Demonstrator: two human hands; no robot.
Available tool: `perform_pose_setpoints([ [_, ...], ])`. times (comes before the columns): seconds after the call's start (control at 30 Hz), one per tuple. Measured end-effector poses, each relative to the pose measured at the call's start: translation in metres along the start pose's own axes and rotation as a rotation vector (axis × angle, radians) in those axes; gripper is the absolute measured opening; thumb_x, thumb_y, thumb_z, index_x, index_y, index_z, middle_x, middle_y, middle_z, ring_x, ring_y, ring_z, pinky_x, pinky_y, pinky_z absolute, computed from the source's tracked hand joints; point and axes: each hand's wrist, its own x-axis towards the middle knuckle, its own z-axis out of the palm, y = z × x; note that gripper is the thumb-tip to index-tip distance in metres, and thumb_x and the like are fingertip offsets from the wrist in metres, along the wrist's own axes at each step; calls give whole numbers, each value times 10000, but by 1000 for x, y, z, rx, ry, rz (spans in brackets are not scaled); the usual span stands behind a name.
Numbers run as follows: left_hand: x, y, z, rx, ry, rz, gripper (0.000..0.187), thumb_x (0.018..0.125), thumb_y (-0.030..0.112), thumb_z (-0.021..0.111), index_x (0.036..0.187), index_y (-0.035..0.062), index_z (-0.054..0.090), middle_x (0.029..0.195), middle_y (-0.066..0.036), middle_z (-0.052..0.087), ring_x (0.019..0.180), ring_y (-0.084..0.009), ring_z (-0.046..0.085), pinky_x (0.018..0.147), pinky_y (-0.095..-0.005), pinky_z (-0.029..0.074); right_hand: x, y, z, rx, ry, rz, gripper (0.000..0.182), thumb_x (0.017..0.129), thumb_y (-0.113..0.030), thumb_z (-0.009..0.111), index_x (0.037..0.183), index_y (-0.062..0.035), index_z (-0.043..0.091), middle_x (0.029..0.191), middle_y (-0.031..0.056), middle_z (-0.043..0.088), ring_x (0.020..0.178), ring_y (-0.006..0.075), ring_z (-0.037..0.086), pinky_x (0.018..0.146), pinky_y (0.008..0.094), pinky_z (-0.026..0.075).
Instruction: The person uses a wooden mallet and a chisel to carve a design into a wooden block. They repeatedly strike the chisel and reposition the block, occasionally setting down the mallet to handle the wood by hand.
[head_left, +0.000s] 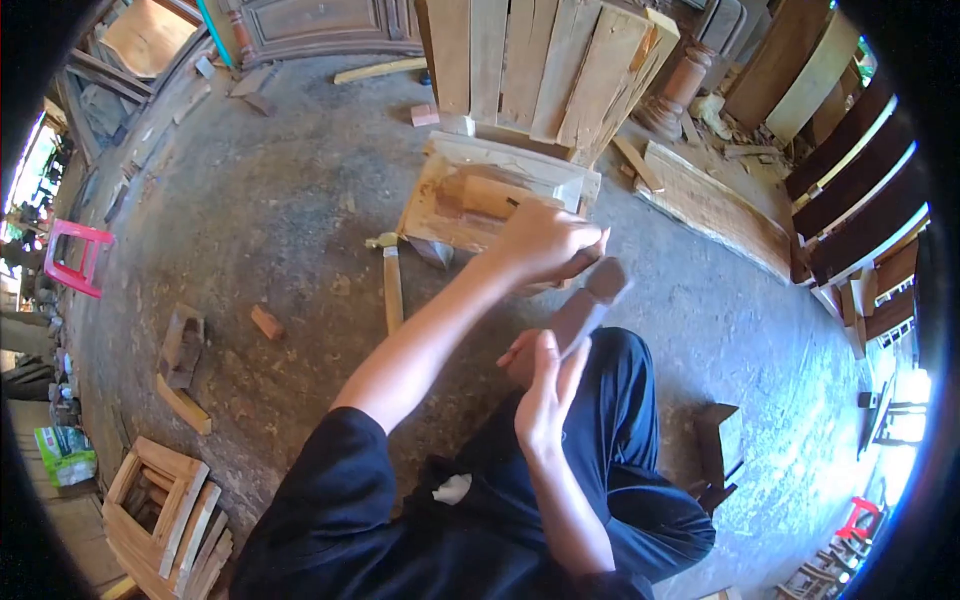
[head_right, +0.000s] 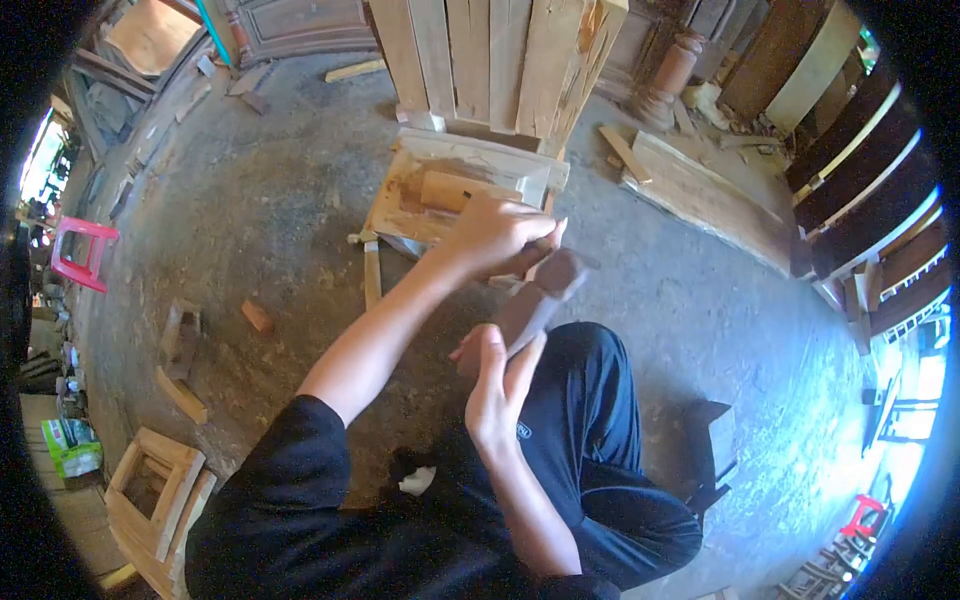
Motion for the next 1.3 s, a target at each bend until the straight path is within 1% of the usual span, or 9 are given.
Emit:
perform_pose_setpoints([
  [0.1, 0, 5, -6, 34, -32, -27, 200, 918, 263, 717, 741, 173, 703, 664, -59, 689, 589, -290, 687, 568, -421, 530, 3, 8, 12, 62, 273, -198, 326, 1115, -190, 502, 1365, -29, 370, 1016, 116, 616, 801, 188, 611, 794, 354, 526],
  [0.2, 2, 4, -1, -18, -5, -8, 181, 903, 244, 722, 732, 192, 693, 662, -44, 690, 600, -282, 693, 573, -412, 528, 8, 10, 8, -124, 48, 16, 422, 1115, -295, 489, 1411, -18, 374, 978, 130, 623, 784, 215, 633, 783, 352, 526],
  [0.23, 1, 1, 1, -21, 14, 7, 180, 902, 246, 723, 732, 195, 693, 663, -43, 690, 600, -283, 693, 573, -412, 527, 6, 13, -1, -41, 10, 56, 383, 1115, -220, 514, 1396, -24, 343, 1029, 121, 613, 803, 189, 605, 822, 338, 522],
  [0.37, 0, 5, -11, 57, -36, 10, 285, 970, 256, 716, 706, 159, 669, 638, -63, 666, 583, -278, 686, 538, -404, 506, 9, 18, 18, 74, 345, -264, 334, 1108, -187, 531, 1357, -28, 375, 1035, 103, 589, 812, 181, 597, 810, 326, 513],
  [0.47, 3, 2, 0, 44, 9, 44, 270, 957, 256, 708, 704, 169, 671, 626, -66, 663, 552, -295, 663, 530, -429, 501, 10, 8, 0, -93, -24, 7, 378, 1111, -203, 510, 1400, -45, 325, 1045, 110, 592, 829, 185, 602, 795, 330, 514],
  [0.6, 1, 3, -8, 59, -44, -15, 205, 928, 250, 708, 736, 178, 698, 652, -69, 683, 604, -303, 695, 572, -439, 531, 8, 10, 13, 10, 283, -192, 430, 1106, -253, 502, 1440, -36, 341, 1013, 114, 611, 788, 204, 629, 759, 340, 535],
  [0.73, 4, 2, -11, -6, -8, 28, 285, 951, 243, 712, 692, 138, 659, 650, -94, 662, 604, -328, 673, 564, -436, 515, 8, 13, 1, -120, 69, -26, 416, 1096, -247, 492, 1424, -22, 369, 984, 125, 620, 759, 204, 623, 702, 334, 534],
  [1.23, 17, 23, 5, 125, 139, -97, 318, 968, 238, 710, 709, 103, 584, 632, -57, 647, 551, -244, 667, 515, -377, 512, 16, -9, -44, -53, 237, -133, 388, 1100, -265, 498, 1386, -15, 415, 916, 114, 608, 708, 183, 598, 644, 316, 509],
  [1.3, 16, 19, 5, 114, 103, -116, 216, 916, 268, 755, 805, 107, 663, 695, -57, 700, 603, -238, 701, 549, -375, 538, 16, -9, -46, -61, 232, -127, 389, 1100, -266, 497, 1386, -15, 415, 913, 115, 608, 709, 183, 597, 644, 315, 508],
])
